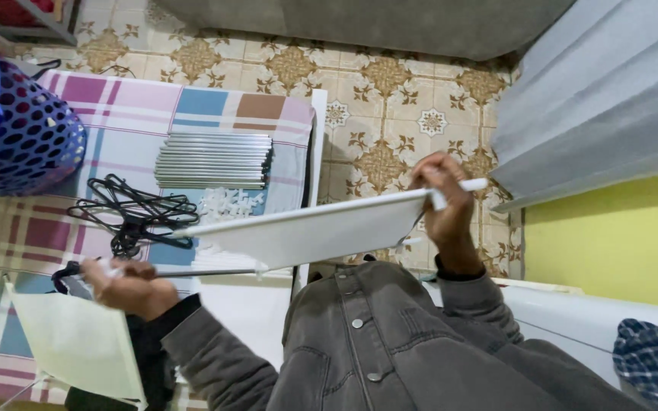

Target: The person disassembles a shelf by detaching metal rods from plastic connectors, sliding the rods out of fabric panels, and stacking the fabric panels on the bed by hand.

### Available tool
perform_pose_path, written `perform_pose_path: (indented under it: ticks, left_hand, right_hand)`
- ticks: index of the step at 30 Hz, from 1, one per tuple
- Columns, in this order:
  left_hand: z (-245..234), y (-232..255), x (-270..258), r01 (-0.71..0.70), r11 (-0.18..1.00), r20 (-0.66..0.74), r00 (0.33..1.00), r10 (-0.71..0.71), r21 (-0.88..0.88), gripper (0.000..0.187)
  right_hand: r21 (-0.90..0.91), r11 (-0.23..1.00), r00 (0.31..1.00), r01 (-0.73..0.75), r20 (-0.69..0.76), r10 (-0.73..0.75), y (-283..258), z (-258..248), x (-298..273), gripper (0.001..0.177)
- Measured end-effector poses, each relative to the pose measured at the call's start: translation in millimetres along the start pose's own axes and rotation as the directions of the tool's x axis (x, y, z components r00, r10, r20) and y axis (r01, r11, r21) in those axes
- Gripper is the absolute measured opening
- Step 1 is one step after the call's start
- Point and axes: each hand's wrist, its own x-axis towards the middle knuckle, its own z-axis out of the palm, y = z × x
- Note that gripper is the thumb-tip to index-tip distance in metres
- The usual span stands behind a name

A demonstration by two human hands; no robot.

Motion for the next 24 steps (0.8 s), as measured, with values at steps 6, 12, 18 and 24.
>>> perform_pose_path:
  ticks: [6, 12, 18, 24]
  left_hand:
    - [-3.6, -14.5, -28.8, 0.089, 0.984, 0.079, 0.992, -0.102, 0.156, 0.033]
    - [-14.6, -15.6, -47.0, -0.093, 0.991, 0.539, 0.842, 0.027, 0.095, 0.061]
    - [-41.7, -28.2, -51.5, 0.058, 0.998, 0.716, 0.697, -0.039, -0.002, 0.078]
    - [-78.0, -63.1, -60.5, -0.243, 0.725, 0.618, 0.724, -0.307, 0.645, 0.068]
  right_hand:
    - [-0.155, 0.988, 0.991, 0.008, 0.132, 0.013, -6.2, 6.3, -3.9, 0.028]
    - [-0.033, 0.999, 0.999, -0.003, 0.036, 0.005, 2.6, -5.2, 3.2, 0.023]
    - [0.163, 0.986, 0.998, 0.035, -0.062, -0.025, 19.3, -42.6, 6.0, 0.016]
    - [0.329, 0.944, 0.997, -0.030, -0.063, 0.054, 30.7, -81.7, 11.5, 0.019]
